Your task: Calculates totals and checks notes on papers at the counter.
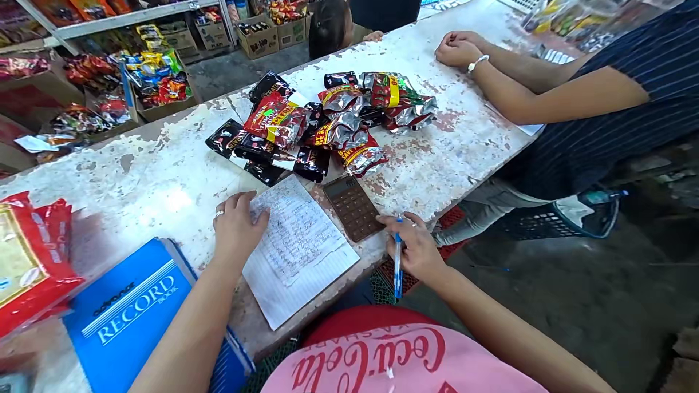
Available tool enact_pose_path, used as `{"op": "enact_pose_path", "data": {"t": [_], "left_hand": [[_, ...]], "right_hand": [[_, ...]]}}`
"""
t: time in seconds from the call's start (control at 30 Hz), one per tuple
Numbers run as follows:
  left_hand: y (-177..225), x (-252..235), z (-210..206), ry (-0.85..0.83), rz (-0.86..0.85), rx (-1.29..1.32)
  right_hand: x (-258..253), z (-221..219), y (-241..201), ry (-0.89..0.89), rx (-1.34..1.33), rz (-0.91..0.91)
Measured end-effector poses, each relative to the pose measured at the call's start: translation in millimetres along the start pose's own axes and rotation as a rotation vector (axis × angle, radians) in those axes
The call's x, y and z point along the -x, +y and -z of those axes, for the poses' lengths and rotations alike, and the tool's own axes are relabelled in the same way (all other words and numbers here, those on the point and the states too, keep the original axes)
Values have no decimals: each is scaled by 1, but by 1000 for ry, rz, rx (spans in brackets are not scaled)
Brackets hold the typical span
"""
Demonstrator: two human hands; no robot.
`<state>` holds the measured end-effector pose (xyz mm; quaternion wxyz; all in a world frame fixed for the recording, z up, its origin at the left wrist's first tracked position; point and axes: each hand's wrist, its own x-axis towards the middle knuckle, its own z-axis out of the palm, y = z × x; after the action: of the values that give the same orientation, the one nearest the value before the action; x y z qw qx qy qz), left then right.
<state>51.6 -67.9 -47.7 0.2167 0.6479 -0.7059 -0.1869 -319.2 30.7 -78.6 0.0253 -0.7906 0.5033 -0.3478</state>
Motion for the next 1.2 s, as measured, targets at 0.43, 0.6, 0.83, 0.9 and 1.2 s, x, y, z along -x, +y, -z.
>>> {"op": "enact_pose_path", "data": {"t": [0.43,0.6,0.83,0.9,1.2], "left_hand": [[4,-1,1,-55,61,218],[10,1,6,-30,79,353],[6,1,2,12,61,430],[7,2,2,25,64,446],[1,-13,8,-212,-146,1655]], "right_hand": [[-1,-4,2,-4,58,13],[-7,-4,20,104,-1,-30],[-27,-15,30,133,-59,-294],[-23,-17,30,140,-7,-260],[-18,-15,29,97,90,-244]]}}
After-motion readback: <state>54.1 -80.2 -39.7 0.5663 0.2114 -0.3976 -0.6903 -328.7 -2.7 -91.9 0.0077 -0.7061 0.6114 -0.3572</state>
